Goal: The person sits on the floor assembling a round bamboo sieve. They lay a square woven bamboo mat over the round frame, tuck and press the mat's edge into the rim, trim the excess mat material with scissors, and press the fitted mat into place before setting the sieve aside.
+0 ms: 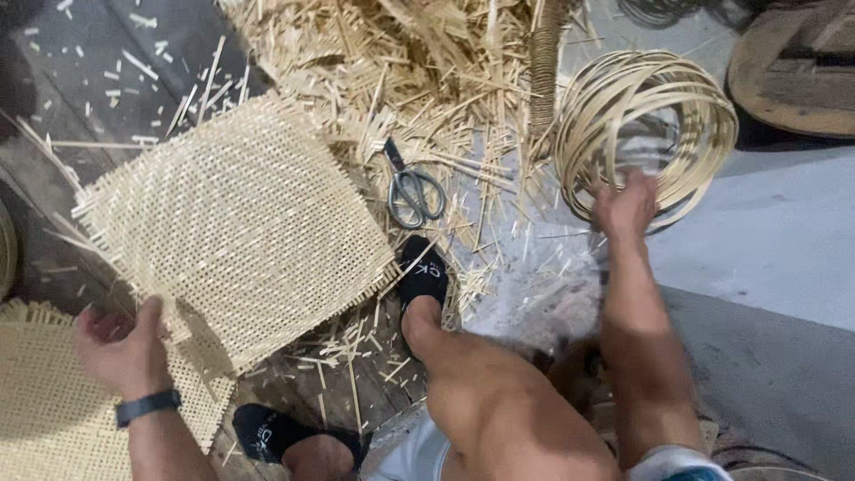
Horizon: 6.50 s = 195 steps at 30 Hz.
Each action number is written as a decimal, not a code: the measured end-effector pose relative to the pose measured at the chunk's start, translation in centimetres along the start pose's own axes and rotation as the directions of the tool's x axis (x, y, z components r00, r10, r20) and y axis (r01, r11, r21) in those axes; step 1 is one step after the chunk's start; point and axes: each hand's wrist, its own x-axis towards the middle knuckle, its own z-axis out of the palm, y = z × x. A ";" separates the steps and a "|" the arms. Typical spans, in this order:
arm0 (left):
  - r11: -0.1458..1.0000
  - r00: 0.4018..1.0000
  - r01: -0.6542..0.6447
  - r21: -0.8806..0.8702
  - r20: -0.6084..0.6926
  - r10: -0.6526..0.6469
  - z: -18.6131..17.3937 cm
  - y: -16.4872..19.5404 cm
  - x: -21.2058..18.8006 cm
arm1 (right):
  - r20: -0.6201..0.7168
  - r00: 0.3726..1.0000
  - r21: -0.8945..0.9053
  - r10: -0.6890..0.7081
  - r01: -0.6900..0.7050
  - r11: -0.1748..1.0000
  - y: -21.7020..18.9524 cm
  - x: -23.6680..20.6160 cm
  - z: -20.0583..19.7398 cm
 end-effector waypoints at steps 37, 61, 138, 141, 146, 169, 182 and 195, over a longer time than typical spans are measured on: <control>0.137 0.755 0.654 -0.744 0.654 -0.051 0.0 20.4 -5.8 | 0.699 0.358 0.663 -0.619 -0.649 0.373 -35.0 -0.1 -7.8; 0.975 0.964 -0.224 -0.002 -0.149 0.221 5.0 8.0 -1.2 | 0.385 0.738 0.812 -0.554 0.015 0.584 -36.8 -5.1 8.2; 0.999 0.777 -0.038 0.035 0.630 0.007 17.1 13.4 12.9 | 0.246 0.665 0.501 -0.705 0.535 0.680 -46.4 -4.3 13.2; 0.997 0.763 0.064 -0.043 0.645 -0.021 17.8 12.1 13.2 | 0.450 0.683 0.475 -0.575 0.363 0.802 -43.9 -5.2 14.7; 0.997 0.789 0.073 -0.017 0.612 -0.048 17.4 12.0 12.4 | 0.678 0.613 0.470 -0.406 0.063 0.880 -43.8 -5.1 16.2; 0.641 0.775 -0.478 0.601 0.632 -0.015 -3.9 12.3 4.4 | 0.715 0.538 0.003 -0.447 0.637 0.771 -30.8 5.6 -14.3; 0.959 0.919 0.276 -0.071 0.311 -0.241 3.7 6.0 4.5 | 0.771 0.525 0.532 -0.361 -0.219 0.818 -36.7 -7.3 6.0; 0.394 0.987 0.109 -0.913 0.145 0.064 3.2 10.9 0.8 | 0.656 0.678 0.753 -0.332 -0.555 0.355 -34.6 -6.8 5.7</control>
